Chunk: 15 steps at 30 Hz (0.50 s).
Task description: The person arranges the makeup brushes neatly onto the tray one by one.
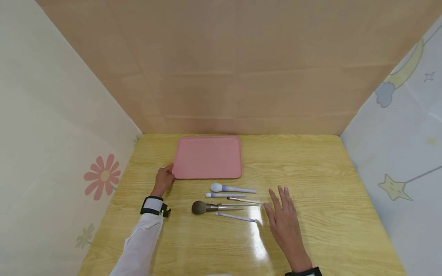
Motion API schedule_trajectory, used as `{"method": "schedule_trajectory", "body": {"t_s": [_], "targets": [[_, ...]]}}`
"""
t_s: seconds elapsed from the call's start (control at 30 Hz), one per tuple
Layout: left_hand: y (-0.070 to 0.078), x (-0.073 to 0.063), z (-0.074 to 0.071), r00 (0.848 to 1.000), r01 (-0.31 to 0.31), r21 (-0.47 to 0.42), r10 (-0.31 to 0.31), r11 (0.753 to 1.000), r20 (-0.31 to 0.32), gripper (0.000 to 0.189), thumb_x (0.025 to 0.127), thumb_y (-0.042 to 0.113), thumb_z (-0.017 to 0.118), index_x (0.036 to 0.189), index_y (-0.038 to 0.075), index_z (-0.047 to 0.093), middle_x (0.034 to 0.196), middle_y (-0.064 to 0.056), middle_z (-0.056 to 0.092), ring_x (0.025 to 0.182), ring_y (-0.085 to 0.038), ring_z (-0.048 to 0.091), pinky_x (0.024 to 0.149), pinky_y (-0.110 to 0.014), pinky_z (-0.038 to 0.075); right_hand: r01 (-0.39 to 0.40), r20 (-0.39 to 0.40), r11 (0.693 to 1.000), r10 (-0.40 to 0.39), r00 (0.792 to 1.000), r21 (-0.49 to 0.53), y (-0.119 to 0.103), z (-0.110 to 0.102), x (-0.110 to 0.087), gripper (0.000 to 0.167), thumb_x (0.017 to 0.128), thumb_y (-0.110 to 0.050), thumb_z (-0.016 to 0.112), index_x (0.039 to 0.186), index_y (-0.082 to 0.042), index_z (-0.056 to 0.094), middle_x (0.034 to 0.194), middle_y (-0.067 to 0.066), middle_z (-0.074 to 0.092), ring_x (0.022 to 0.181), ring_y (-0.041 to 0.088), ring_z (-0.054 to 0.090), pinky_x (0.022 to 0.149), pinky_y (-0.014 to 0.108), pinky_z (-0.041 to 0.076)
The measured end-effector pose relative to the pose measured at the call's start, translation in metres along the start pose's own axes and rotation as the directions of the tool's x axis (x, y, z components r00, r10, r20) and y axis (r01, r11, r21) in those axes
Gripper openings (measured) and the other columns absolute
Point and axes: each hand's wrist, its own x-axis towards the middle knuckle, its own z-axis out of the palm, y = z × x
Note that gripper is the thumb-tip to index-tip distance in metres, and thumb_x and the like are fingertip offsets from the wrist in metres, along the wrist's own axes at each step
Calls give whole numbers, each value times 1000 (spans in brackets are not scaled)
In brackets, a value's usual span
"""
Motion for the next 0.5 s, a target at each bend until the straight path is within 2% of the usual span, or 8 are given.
{"method": "schedule_trajectory", "body": {"t_s": [0.13,0.27,0.5], "targets": [[2,5,2,1000,2,35,-2,999,13,55,89,-8,49,144,-4,47,104,-21,52,69,-17,52,57,-23,40,3,1,1000,-3,1000,0,1,1,2,52,101,-24,54,148,-5,43,156,28,29,149,44,17,111,66,23],[0,8,4,1000,-24,67,23,997,19,54,89,-7,51,143,-3,48,92,-15,53,72,-19,49,59,-25,38,0,6,1000,-1,1000,12,1,2,3,52,101,-24,54,148,-6,43,156,27,29,150,44,16,111,67,22],[-3,7,8,999,-33,122,29,992,35,52,89,-3,54,141,-1,51,93,-15,56,81,-24,46,65,-28,36,-10,11,1000,10,1000,12,2,3,1,50,102,-24,53,148,-6,43,156,27,29,150,43,15,110,67,23]]}}
